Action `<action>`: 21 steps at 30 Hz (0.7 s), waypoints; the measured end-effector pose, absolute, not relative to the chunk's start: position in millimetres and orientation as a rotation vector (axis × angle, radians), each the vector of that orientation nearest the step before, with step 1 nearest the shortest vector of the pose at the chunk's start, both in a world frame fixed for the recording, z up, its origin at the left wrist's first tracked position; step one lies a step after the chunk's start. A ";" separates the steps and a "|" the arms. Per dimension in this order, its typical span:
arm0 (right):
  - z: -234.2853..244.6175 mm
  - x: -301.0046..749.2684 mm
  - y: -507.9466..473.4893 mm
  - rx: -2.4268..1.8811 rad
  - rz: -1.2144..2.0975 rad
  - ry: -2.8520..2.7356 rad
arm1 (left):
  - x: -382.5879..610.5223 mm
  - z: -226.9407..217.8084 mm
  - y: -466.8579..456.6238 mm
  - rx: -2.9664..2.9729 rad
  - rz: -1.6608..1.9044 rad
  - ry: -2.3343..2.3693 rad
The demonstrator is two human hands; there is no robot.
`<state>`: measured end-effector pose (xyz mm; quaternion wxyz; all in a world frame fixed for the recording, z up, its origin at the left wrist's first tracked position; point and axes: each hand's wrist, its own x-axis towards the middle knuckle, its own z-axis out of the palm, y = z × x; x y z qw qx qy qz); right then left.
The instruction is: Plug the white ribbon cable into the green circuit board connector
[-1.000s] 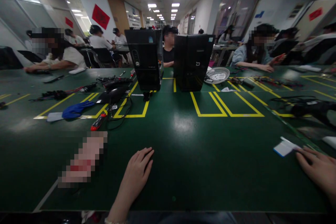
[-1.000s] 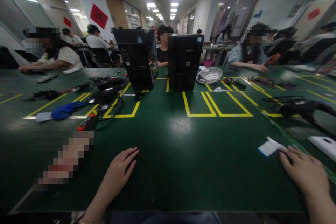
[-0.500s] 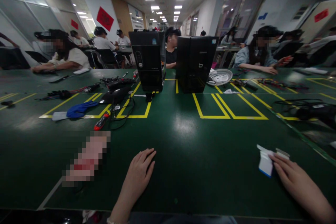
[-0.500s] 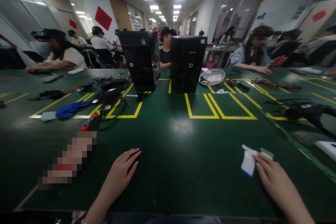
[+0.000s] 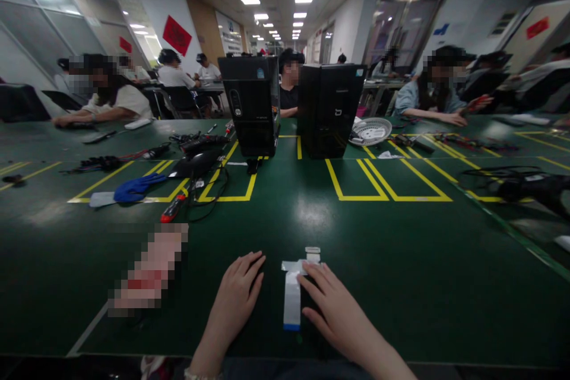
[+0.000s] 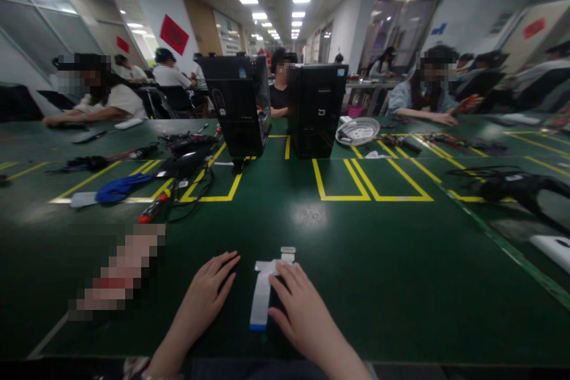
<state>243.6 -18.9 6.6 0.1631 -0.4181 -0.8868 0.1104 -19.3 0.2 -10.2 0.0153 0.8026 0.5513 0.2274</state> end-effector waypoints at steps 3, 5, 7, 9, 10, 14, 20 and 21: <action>10.1 220.9 -20.8 -1.181 0.388 -2.565 | -18.9 -10.0 0.1 2.503 0.719 1.704; 11.2 213.7 -22.1 -1.178 0.418 -2.577 | -19.1 -10.5 0.0 2.503 0.720 1.702; 11.1 211.3 -23.0 -1.167 0.432 -2.586 | -19.6 -11.6 0.1 2.500 0.718 1.711; 10.2 211.5 -23.2 -1.165 0.434 -2.585 | -20.4 -13.3 0.4 2.500 0.716 1.717; 9.7 212.0 -23.2 -1.166 0.431 -2.581 | -20.8 -14.2 0.6 2.502 0.716 1.717; 9.6 212.6 -23.4 -1.145 0.395 -2.566 | -22.0 -15.7 1.5 2.505 0.715 1.710; 15.9 223.9 -27.8 -0.927 0.184 -2.550 | -21.4 -13.5 1.5 2.500 0.667 1.714; 15.6 232.6 -26.8 -0.934 0.119 -2.526 | -21.2 -13.2 1.3 2.495 0.660 1.720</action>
